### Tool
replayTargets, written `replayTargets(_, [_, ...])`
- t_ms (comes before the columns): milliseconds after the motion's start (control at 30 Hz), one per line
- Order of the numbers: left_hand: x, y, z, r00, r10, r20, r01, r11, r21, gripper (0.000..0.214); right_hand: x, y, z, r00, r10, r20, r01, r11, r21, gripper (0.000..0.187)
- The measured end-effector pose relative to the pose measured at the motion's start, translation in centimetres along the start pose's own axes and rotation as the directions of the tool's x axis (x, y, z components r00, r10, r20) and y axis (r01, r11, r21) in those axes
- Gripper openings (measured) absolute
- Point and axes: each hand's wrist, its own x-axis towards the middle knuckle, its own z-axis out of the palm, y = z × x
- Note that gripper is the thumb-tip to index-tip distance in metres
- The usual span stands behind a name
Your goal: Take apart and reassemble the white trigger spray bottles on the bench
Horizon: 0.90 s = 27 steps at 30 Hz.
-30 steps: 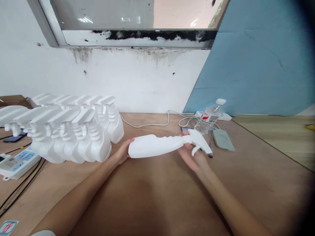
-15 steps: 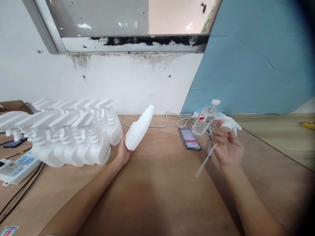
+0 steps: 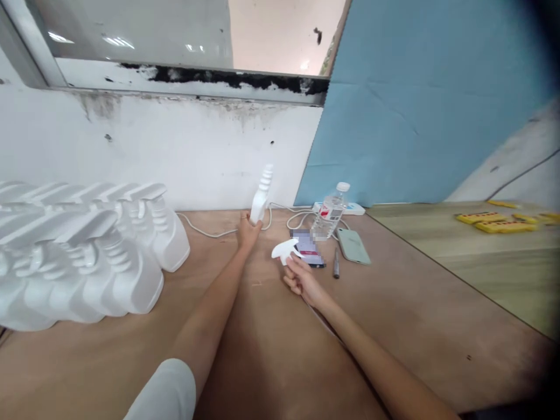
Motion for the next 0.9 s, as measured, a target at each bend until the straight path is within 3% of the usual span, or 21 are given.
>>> replayTargets(200, [2.3,-0.1,4.2,1.0,0.017,0.025,-0.022,0.975,0.222,0.029,0.9,1.1,0.4,0.998,-0.052,0.019,0.055,0.986,-0.16,0.056])
replayTargets(367, [3.7,-0.7,6.1,0.999,-0.003,0.043,-0.013,0.932,0.363,0.034,1.5,1.4,0.2,0.994,-0.063,0.091,0.079,0.98,-0.182,0.053])
replayTargets(667, [5.3,-1.2,7.7,0.999,-0.004,0.045,-0.017,0.891,0.453,0.052,1.7,1.5,-0.1,0.995,-0.075,0.07,0.088,0.976,-0.198,0.049])
replayTargets(900, [4.6,-1.1,6.9,0.996,0.049,0.079,-0.07,0.955,0.288,0.05,1.6,1.3,0.1,0.996,-0.068,-0.05,0.057,0.978,-0.203,0.062])
